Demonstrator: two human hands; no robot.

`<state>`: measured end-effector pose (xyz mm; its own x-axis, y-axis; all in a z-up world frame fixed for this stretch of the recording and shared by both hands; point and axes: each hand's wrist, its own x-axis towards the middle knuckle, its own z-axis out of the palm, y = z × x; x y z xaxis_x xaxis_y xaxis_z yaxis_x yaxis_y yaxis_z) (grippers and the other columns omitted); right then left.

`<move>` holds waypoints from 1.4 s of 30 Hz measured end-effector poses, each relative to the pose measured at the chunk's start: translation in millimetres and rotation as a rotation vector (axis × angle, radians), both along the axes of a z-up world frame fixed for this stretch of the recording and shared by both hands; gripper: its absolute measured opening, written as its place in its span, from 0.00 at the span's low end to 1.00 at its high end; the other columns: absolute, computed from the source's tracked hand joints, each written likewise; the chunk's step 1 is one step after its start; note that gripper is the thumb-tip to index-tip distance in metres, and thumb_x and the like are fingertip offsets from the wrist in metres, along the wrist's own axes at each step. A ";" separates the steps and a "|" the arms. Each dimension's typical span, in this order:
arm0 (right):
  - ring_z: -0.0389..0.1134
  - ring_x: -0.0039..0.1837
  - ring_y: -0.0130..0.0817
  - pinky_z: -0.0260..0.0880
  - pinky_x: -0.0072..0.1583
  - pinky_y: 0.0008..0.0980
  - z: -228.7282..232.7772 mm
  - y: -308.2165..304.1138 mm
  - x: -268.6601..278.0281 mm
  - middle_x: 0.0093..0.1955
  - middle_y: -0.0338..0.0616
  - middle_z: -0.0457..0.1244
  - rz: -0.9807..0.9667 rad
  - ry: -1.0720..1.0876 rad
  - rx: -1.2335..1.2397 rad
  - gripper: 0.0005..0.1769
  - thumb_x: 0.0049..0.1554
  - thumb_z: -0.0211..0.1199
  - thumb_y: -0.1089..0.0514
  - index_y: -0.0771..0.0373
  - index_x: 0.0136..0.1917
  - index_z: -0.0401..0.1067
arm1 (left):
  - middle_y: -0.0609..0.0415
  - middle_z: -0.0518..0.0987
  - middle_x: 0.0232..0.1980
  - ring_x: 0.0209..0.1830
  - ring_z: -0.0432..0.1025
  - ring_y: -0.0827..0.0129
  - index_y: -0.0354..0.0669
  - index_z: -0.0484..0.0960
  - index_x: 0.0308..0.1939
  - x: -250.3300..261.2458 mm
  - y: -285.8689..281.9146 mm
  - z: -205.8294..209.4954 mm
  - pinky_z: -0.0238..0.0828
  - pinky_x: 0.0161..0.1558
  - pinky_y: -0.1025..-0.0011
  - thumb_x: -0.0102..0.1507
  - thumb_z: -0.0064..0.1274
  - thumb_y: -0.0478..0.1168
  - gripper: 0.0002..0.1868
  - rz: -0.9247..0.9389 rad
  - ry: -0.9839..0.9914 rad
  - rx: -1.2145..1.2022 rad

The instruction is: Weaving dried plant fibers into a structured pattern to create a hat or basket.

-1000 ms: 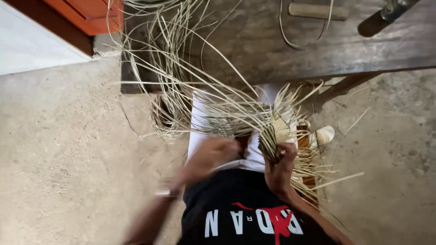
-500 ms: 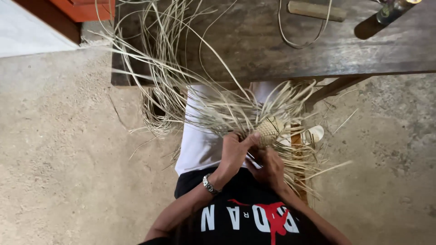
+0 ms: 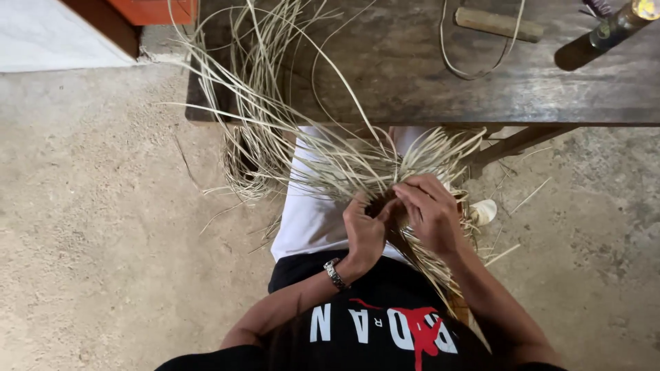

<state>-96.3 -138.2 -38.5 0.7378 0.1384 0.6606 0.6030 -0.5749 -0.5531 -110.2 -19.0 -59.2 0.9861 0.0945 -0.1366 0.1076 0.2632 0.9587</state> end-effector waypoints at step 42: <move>0.67 0.44 0.40 0.64 0.41 0.39 87.8 163.3 -56.2 0.51 0.40 0.57 1.088 0.555 -0.172 0.14 0.50 0.57 0.61 0.51 0.51 0.66 | 0.61 0.46 0.09 0.10 0.38 0.77 0.53 0.46 0.10 37.3 14.4 1.8 0.35 0.17 0.71 0.55 0.55 0.58 0.35 -0.438 0.281 0.523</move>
<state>-152.5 25.1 49.2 0.3590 0.9100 0.2076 0.5211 -0.0109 -0.8534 -72.9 -4.6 -57.4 0.8826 -0.1782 -0.4351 0.3583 -0.3441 0.8679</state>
